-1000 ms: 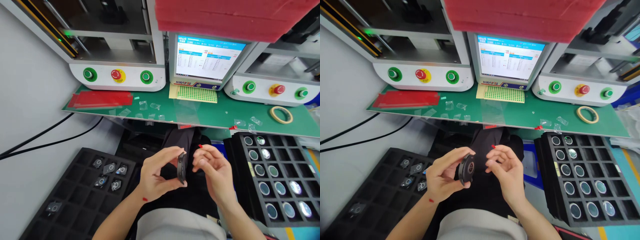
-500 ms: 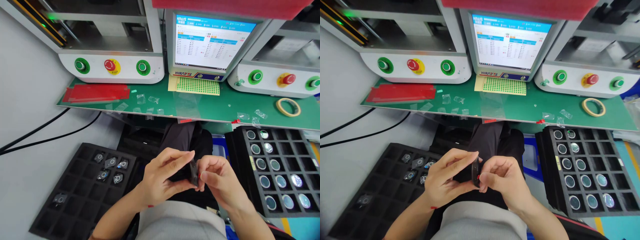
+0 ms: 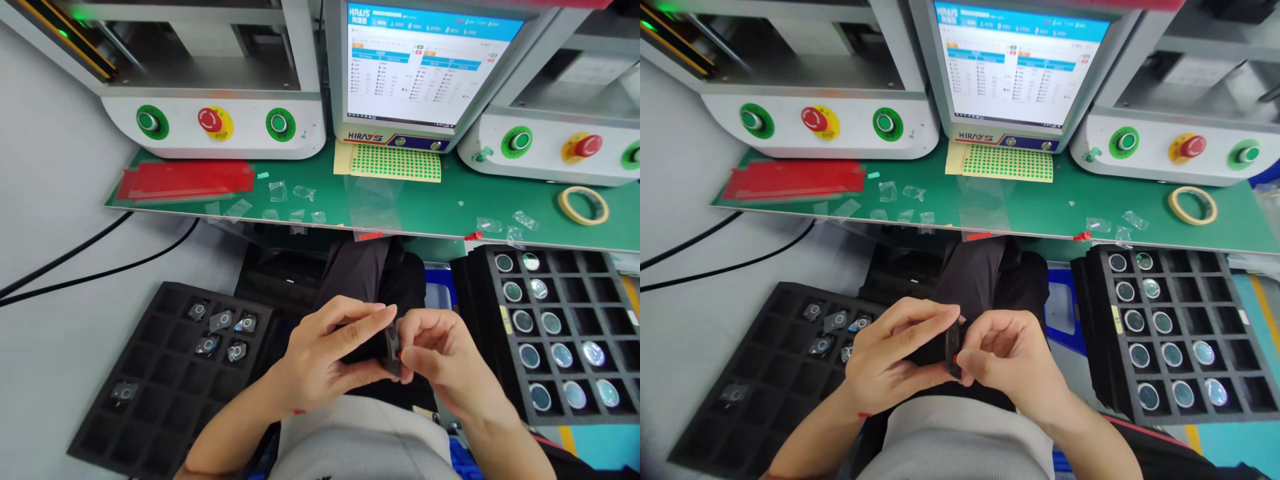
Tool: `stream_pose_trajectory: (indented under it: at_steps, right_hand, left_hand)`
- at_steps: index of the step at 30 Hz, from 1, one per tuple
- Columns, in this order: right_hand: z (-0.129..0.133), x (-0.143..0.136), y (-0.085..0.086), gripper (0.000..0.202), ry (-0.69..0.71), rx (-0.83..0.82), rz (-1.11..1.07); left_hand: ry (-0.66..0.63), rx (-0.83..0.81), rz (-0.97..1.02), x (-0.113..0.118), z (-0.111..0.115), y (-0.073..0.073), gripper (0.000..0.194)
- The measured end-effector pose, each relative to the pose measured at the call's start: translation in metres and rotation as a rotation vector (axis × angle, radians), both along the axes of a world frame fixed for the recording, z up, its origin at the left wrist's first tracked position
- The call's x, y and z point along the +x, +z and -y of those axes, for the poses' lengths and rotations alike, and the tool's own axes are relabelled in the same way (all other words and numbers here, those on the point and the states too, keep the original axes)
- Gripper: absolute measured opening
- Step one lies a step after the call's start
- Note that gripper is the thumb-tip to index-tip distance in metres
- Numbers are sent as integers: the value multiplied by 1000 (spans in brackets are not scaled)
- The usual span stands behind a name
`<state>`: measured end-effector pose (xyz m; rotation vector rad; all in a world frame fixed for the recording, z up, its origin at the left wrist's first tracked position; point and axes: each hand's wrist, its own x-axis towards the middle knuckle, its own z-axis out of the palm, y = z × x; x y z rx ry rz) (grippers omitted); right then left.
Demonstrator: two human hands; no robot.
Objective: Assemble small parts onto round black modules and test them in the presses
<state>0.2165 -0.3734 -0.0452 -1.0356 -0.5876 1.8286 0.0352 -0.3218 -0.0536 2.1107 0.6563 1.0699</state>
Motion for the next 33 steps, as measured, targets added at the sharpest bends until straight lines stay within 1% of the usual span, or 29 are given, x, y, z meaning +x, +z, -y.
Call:
stream_pose_trajectory:
  at_steps: [6, 11, 13, 15, 17, 20, 22, 24, 26, 28, 31, 33]
  right_hand:
    - [1, 1, 0, 19, -1, -1, -10]
    - [0, -4, 2, 25, -15, -60, -161]
    - [0, -6, 4, 27, -31, -75, -223]
    - [0, -8, 5, 25, -38, -57, -273]
    - [0, -7, 7, 20, -77, -11, -306]
    - [1, -3, 8, 14, -210, 49, -272]
    - [2, -2, 8, 14, -292, 73, -225]
    - [3, -3, 7, 16, -333, 93, -180]
    - [4, -5, 7, 18, -341, 116, -144]
    - [6, -8, 7, 19, -345, 142, -114]
    - [11, -11, 6, 16, -358, 202, -65]
    - [14, -12, 3, 15, -376, 261, -2]
  left_hand:
    - [8, -8, -12, 0, 1, 0, 65]
    - [-30, -2, 31, 0, 1, 0, 62]
    - [-61, -37, 71, 1, 0, -1, 63]
    - [-97, -151, 156, 3, 0, -2, 63]
    - [-123, -383, 294, 5, 0, -1, 59]
    - [-174, -799, 534, 6, -2, 0, 45]
    - [-227, -1000, 669, 5, -3, 0, 37]
    - [-260, -1137, 757, 6, -3, -1, 32]
    - [-255, -1209, 786, 7, -1, -2, 28]
    - [-223, -1228, 784, 9, 1, -4, 25]
    - [-162, -1204, 736, 13, 5, -7, 28]
    - [-88, -1164, 661, 15, 6, -8, 30]
